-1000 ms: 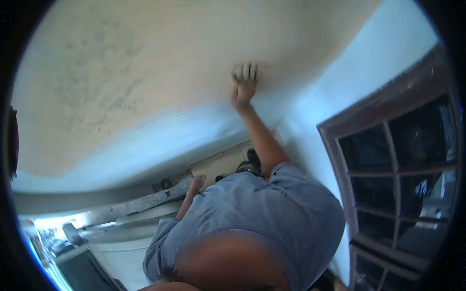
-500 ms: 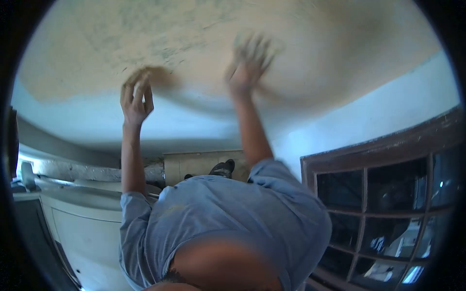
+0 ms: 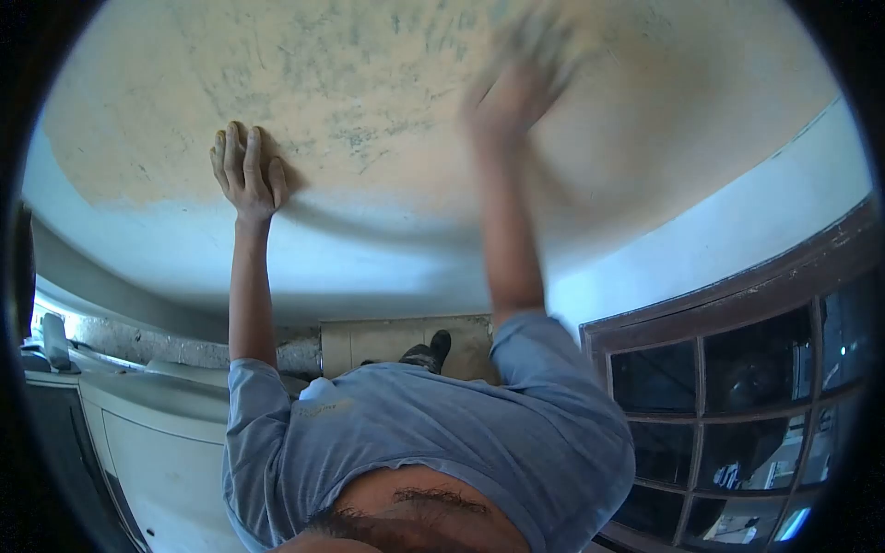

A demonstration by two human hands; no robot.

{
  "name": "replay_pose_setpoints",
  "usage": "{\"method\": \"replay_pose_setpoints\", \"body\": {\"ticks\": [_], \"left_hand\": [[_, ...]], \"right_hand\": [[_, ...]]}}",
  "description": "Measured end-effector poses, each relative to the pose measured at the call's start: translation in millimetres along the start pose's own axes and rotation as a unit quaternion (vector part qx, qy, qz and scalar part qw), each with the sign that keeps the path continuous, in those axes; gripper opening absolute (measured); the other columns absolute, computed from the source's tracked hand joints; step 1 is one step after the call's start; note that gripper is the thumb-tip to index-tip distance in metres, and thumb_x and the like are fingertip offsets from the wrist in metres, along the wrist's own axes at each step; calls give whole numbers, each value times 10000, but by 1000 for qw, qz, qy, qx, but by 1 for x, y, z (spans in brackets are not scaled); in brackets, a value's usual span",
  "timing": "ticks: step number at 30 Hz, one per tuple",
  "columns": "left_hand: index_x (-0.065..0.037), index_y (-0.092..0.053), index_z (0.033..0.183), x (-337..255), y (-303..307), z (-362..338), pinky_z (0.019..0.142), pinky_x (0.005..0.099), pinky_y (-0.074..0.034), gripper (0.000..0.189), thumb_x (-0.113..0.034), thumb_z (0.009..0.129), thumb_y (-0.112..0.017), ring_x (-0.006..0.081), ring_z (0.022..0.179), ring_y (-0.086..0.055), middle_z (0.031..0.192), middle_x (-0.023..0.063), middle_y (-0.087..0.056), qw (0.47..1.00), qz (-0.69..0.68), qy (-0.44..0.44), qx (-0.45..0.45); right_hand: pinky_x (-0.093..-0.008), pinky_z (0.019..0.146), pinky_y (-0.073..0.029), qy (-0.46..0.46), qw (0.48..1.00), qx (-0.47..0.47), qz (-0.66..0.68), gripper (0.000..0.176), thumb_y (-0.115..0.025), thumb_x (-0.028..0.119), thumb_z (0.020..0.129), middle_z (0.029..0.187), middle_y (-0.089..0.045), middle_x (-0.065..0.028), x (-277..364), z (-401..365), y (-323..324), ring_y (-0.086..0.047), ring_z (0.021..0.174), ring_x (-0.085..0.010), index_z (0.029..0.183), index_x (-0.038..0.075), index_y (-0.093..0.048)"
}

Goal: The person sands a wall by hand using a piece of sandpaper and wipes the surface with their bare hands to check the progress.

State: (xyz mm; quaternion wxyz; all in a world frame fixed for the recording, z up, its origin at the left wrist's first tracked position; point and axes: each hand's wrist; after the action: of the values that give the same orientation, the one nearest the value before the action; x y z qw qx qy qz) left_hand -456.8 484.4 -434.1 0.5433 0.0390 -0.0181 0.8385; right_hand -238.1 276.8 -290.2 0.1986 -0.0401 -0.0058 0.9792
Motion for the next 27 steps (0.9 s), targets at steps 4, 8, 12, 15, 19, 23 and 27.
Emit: {"method": "replay_pose_setpoints", "body": {"ticks": [4, 8, 12, 15, 19, 23, 27], "left_hand": [[-42, -584, 1252, 2, 4, 0, 1104, 486, -251, 416, -239, 899, -488, 375, 1295, -419, 1339, 223, -500, 1000, -4, -3, 11], [-62, -596, 1247, 2, 4, 0, 1118, 474, -234, 413, -247, 891, -498, 358, 1316, -403, 1349, 210, -499, 1000, -13, 1, 13], [-112, -639, 1213, 3, 3, -4, 1121, 454, -239, 378, -283, 920, -472, 326, 1295, -436, 1321, 174, -539, 999, -17, 22, 20], [-128, -642, 1215, 5, 1, -5, 1127, 451, -231, 376, -290, 920, -474, 318, 1297, -437, 1318, 160, -547, 999, -24, 31, 13], [-154, -641, 1225, 0, 4, -8, 1129, 447, -229, 375, -287, 916, -476, 306, 1290, -449, 1311, 136, -560, 999, -29, 35, 16], [-168, -645, 1223, 5, 4, -6, 1132, 439, -226, 374, -284, 918, -463, 301, 1282, -459, 1307, 130, -564, 999, -26, 29, 29], [-163, -659, 1200, 4, 0, -8, 1135, 439, -219, 366, -286, 918, -461, 297, 1292, -448, 1304, 128, -568, 999, -22, 34, 17]], "right_hand": [[-599, 1127, -64, 16, 998, 59, 2, 350, -406, 165, 903, 1344, -519, -182, 39, -169, -3, -376, 1346, -344, 1096, 70, -682], [-600, 1092, -191, 26, 999, 26, 30, 304, -451, 201, 887, 1245, -594, -149, -27, -2, 2, -443, 1282, -347, 1016, 58, -686], [-460, 1045, -332, -31, 999, 4, 9, 386, -434, 270, 941, 1220, -582, -182, -55, 126, 17, -523, 1156, -371, 1180, 8, -587], [-437, 1127, -243, -1, 999, -25, -46, 444, -403, 287, 980, 1397, -452, -194, -43, 37, 21, -371, 1343, -340, 1317, 21, -518], [-570, 1122, -140, -43, 998, 36, -29, 447, -389, 281, 954, 1421, -418, -224, -57, -178, 27, -289, 1374, -421, 1314, 57, -529], [-526, 1117, -229, 16, 999, 9, -32, 474, -403, 324, 971, 1348, -488, -244, -107, -55, 41, -393, 1313, -407, 1235, -34, -565], [-440, 1110, -278, -247, 956, -29, 155, 489, -381, 320, 987, 1321, -514, -236, -100, 112, 51, -456, 1271, -348, 1243, -59, -553]]}}
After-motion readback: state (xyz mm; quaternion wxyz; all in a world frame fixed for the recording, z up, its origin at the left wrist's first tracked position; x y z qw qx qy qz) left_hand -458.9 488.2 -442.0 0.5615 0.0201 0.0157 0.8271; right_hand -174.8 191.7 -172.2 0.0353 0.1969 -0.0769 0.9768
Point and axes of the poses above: each hand's wrist, its own z-axis towards the middle knuckle, its own y-axis out of the back of the hand, x = y × z
